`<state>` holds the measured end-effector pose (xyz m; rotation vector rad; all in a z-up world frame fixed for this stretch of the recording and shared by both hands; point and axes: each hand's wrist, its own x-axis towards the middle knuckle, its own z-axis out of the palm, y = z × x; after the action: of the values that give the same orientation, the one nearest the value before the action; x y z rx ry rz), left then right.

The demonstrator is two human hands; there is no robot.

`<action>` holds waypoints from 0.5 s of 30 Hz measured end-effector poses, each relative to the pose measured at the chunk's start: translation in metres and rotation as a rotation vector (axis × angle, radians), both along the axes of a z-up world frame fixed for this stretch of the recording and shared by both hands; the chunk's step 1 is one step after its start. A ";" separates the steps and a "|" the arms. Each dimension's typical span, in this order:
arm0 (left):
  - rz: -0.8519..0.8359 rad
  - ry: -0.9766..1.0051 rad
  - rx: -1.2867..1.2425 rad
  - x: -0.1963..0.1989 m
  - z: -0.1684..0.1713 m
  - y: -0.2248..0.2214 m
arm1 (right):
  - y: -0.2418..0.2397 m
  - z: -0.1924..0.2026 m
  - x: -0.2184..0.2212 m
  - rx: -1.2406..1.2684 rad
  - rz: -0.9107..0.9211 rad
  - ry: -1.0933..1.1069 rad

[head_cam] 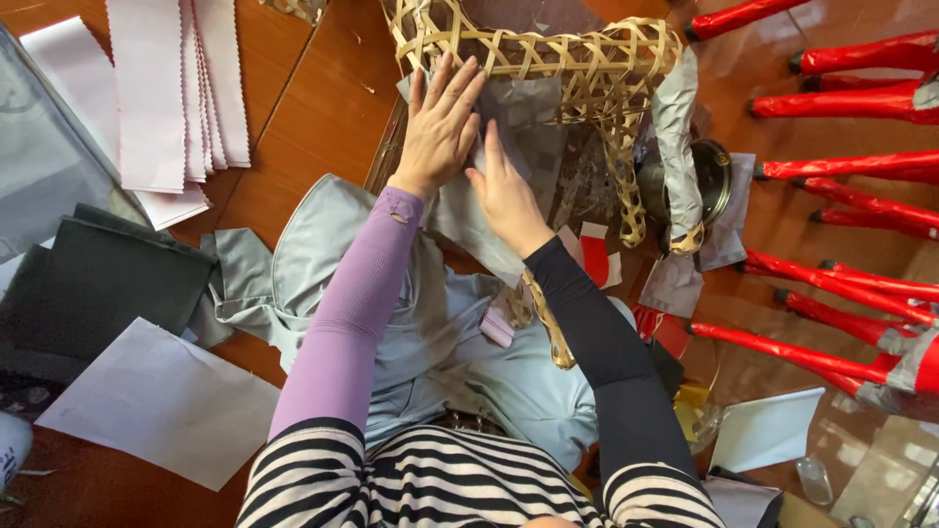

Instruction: Applying glue and paper strips to a bamboo frame to create an animal-shaped sculpture.

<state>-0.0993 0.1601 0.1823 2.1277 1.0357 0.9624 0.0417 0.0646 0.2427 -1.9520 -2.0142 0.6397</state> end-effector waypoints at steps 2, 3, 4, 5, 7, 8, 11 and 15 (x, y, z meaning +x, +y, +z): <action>0.014 -0.012 0.002 0.000 0.001 0.002 | 0.008 0.010 0.000 -0.194 -0.113 0.117; 0.014 -0.011 0.004 0.001 0.000 0.002 | 0.009 0.004 0.007 -0.192 -0.113 0.118; 0.017 -0.013 0.004 0.002 -0.001 0.003 | 0.010 -0.002 0.015 -0.181 -0.092 0.205; 0.018 -0.013 0.002 0.001 -0.003 0.002 | 0.009 -0.010 0.020 -0.172 -0.072 0.294; 0.021 -0.017 -0.008 0.003 -0.004 0.002 | 0.016 0.002 0.020 -0.249 -0.126 0.458; 0.025 -0.022 -0.017 0.004 -0.005 0.001 | 0.019 0.008 0.019 -0.325 -0.180 0.619; 0.046 -0.009 -0.009 0.007 -0.010 0.001 | 0.019 -0.012 0.025 -0.421 -0.306 0.975; 0.128 -0.033 0.035 0.013 -0.014 -0.008 | 0.021 -0.005 0.016 -0.425 -0.350 0.941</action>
<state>-0.0866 0.1526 0.1679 2.0868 1.1582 1.0797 0.0574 0.0854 0.2380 -1.6226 -0.9920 1.5937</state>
